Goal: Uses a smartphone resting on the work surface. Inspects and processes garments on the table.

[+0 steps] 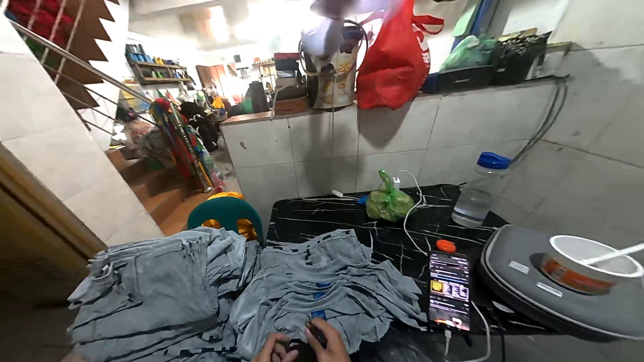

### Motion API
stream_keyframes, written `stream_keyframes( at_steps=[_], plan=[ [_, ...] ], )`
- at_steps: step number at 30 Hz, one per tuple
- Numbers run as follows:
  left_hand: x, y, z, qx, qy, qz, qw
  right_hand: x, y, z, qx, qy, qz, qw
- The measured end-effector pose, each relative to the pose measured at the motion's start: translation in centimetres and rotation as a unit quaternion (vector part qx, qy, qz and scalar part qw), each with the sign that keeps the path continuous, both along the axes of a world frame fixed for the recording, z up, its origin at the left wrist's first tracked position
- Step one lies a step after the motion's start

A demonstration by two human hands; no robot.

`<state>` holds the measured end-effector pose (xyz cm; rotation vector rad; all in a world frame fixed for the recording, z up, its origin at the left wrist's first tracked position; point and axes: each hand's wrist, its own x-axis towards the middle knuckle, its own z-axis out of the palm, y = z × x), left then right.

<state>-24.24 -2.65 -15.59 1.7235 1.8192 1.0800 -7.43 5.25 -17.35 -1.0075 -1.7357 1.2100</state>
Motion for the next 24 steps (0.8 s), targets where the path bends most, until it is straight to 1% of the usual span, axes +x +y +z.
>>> stream_keyframes(
  at_steps=[3, 4, 5, 6, 7, 8, 9, 10, 11, 12, 13, 14, 15, 16, 18, 19, 20, 22, 24],
  plan=[
    [0.9, 1.0, -0.2, 0.034, 0.116, 0.036, 0.992, -0.1, -0.3, 0.1, 0.024, -0.021, 0.004, 0.999],
    [1.2, 1.2, -0.3, 0.046, 0.137, 0.045, 0.989, 0.0, -0.5, 0.2, 0.026, -0.042, 0.005, 0.999],
    [1.3, 1.4, -0.2, 0.059, 0.142, 0.061, 0.986, 0.4, -0.7, 0.8, 0.031, -0.084, 0.001, 0.996],
    [1.3, 1.7, 0.0, 0.070, 0.137, 0.081, 0.985, 1.0, -0.9, 1.6, 0.042, -0.151, -0.013, 0.988],
    [1.2, 1.9, 0.4, 0.073, 0.121, 0.105, 0.985, 1.8, -1.3, 2.6, 0.056, -0.230, -0.034, 0.971],
    [0.8, 2.1, 0.7, 0.069, 0.089, 0.124, 0.986, 2.8, -1.5, 3.4, 0.070, -0.295, -0.062, 0.951],
    [0.5, 2.3, 1.2, 0.057, 0.039, 0.133, 0.989, 3.8, -1.5, 4.0, 0.080, -0.327, -0.098, 0.937],
    [0.3, 2.7, 1.5, 0.046, -0.022, 0.133, 0.990, 5.0, -1.2, 4.4, 0.079, -0.329, -0.134, 0.932],
    [0.5, 3.0, 1.9, 0.040, -0.095, 0.121, 0.987, 6.1, -0.6, 4.8, 0.074, -0.307, -0.162, 0.935],
    [0.9, 3.5, 2.0, 0.045, -0.162, 0.102, 0.981, 7.1, 0.1, 4.9, 0.070, -0.265, -0.182, 0.944],
    [1.4, 4.1, 1.7, 0.056, -0.208, 0.076, 0.974, 7.7, 0.8, 4.7, 0.073, -0.213, -0.199, 0.954],
    [1.9, 4.8, 1.2, 0.069, -0.228, 0.047, 0.970, 7.8, 1.7, 4.1, 0.086, -0.171, -0.219, 0.957],
    [2.3, 5.4, 0.7, 0.075, -0.214, 0.015, 0.974, 7.7, 2.6, 3.2, 0.106, -0.145, -0.236, 0.955],
    [2.5, 6.0, 0.2, 0.071, -0.166, -0.017, 0.983, 7.5, 3.4, 2.5, 0.118, -0.130, -0.239, 0.955],
    [3.1, 6.7, 0.0, 0.037, 0.009, -0.063, 0.997, 7.6, 4.5, 1.4, 0.110, -0.136, -0.195, 0.965],
    [3.8, 6.7, 0.0, 0.017, 0.088, -0.080, 0.993, 7.7, 4.7, 1.2, 0.104, -0.157, -0.162, 0.969],
    [4.8, 6.6, -0.1, -0.004, 0.143, -0.096, 0.985, 7.9, 4.8, 1.2, 0.099, -0.182, -0.134, 0.969],
    [7.1, 6.2, -0.6, -0.030, 0.187, -0.113, 0.975, 8.4, 4.5, 1.6, 0.094, -0.211, -0.090, 0.969],
    [8.9, 5.8, -1.7, -0.019, 0.189, -0.124, 0.974, 9.5, 4.2, 1.9, 0.095, -0.204, -0.067, 0.972]
  ],
)
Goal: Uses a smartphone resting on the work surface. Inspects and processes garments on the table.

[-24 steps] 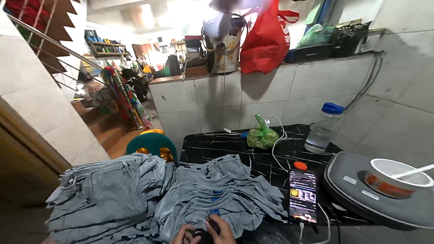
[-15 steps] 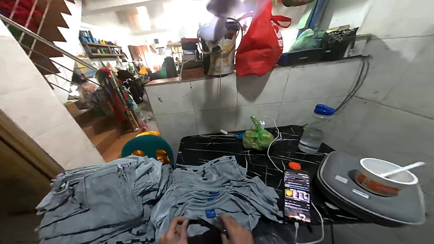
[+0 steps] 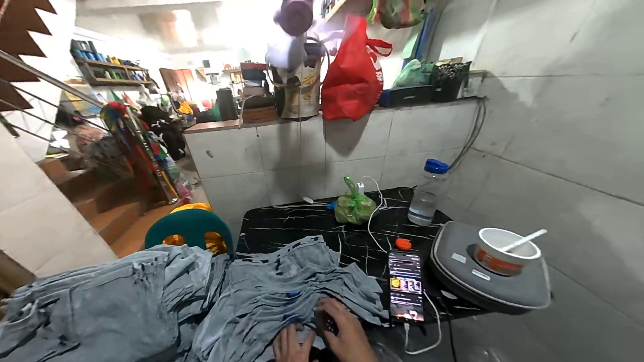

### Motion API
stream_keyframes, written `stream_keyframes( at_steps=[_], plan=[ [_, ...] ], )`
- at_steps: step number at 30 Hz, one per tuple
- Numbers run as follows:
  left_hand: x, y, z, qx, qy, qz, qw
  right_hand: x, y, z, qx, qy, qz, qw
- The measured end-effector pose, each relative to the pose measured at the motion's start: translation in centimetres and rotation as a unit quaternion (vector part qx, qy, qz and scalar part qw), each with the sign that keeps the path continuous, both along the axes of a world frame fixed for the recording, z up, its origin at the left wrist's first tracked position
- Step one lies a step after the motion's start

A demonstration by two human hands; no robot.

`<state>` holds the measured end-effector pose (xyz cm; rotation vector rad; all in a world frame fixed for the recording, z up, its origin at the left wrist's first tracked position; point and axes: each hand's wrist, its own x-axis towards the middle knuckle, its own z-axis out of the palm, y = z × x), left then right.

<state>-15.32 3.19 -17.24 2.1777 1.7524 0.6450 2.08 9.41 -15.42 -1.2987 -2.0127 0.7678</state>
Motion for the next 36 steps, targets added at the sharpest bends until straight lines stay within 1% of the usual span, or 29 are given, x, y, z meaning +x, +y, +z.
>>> stream_keyframes(
  at_steps=[1, 3, 4, 6, 9, 10, 12, 14, 16, 18, 21, 23, 25, 28, 32, 34, 36],
  plan=[
    [0.5, -0.1, -0.2, -0.005, -0.021, -0.017, 1.000, 0.8, -0.2, 0.1, 0.010, 0.010, 0.000, 1.000],
    [0.9, -0.3, 0.0, -0.038, -0.112, -0.072, 0.990, 2.5, -1.0, 0.1, 0.055, 0.037, -0.031, 0.997],
    [0.9, -0.3, 0.0, -0.046, -0.165, -0.090, 0.981, 3.5, -1.5, 0.1, 0.089, 0.049, -0.065, 0.993],
    [0.8, -0.3, 0.5, -0.056, -0.260, -0.082, 0.960, 5.6, -2.4, 0.1, 0.150, 0.066, -0.156, 0.974],
    [0.6, 0.6, 0.7, -0.022, -0.335, -0.076, 0.939, 8.7, -3.5, -0.3, 0.190, 0.095, -0.278, 0.937],
    [0.7, 0.9, 0.7, -0.007, -0.343, -0.075, 0.936, 9.6, -3.8, -0.6, 0.198, 0.094, -0.302, 0.928],
    [0.8, 1.3, 0.5, 0.017, -0.339, -0.083, 0.937, 10.9, -4.6, -1.4, 0.205, 0.087, -0.322, 0.920],
    [0.7, 1.8, 0.0, 0.043, -0.323, -0.099, 0.940, 11.6, -5.1, -2.0, 0.200, 0.072, -0.315, 0.925],
    [0.7, 2.4, -0.9, 0.096, -0.295, -0.101, 0.945, 11.9, -5.3, -2.3, 0.190, 0.052, -0.304, 0.932],
    [0.6, 2.8, -1.5, 0.127, -0.290, -0.102, 0.943, 12.1, -5.1, -2.6, 0.188, 0.040, -0.300, 0.934],
    [0.4, 2.9, -2.2, 0.113, -0.327, -0.097, 0.933, 12.2, -4.9, -2.5, 0.208, 0.064, -0.302, 0.928],
    [0.4, 2.8, -2.3, 0.086, -0.367, -0.078, 0.923, 12.2, -5.0, -2.5, 0.220, 0.083, -0.304, 0.923],
    [0.2, 2.8, -2.2, 0.055, -0.390, -0.071, 0.917, 12.3, -5.1, -2.8, 0.211, 0.087, -0.310, 0.923],
    [-0.1, 3.1, -2.3, 0.029, -0.387, -0.076, 0.919, 12.3, -5.2, -2.8, 0.188, 0.070, -0.313, 0.928],
    [-0.3, 3.0, -2.1, 0.018, -0.376, -0.098, 0.921, 12.2, -5.0, -2.8, 0.190, 0.064, -0.319, 0.926],
    [-0.5, 3.1, -2.5, 0.034, -0.364, -0.111, 0.924, 12.1, -5.0, -2.9, 0.194, 0.066, -0.319, 0.925],
    [-0.4, 3.4, -3.2, 0.077, -0.350, -0.107, 0.928, 11.9, -5.1, -3.0, 0.203, 0.068, -0.317, 0.924]
  ],
)
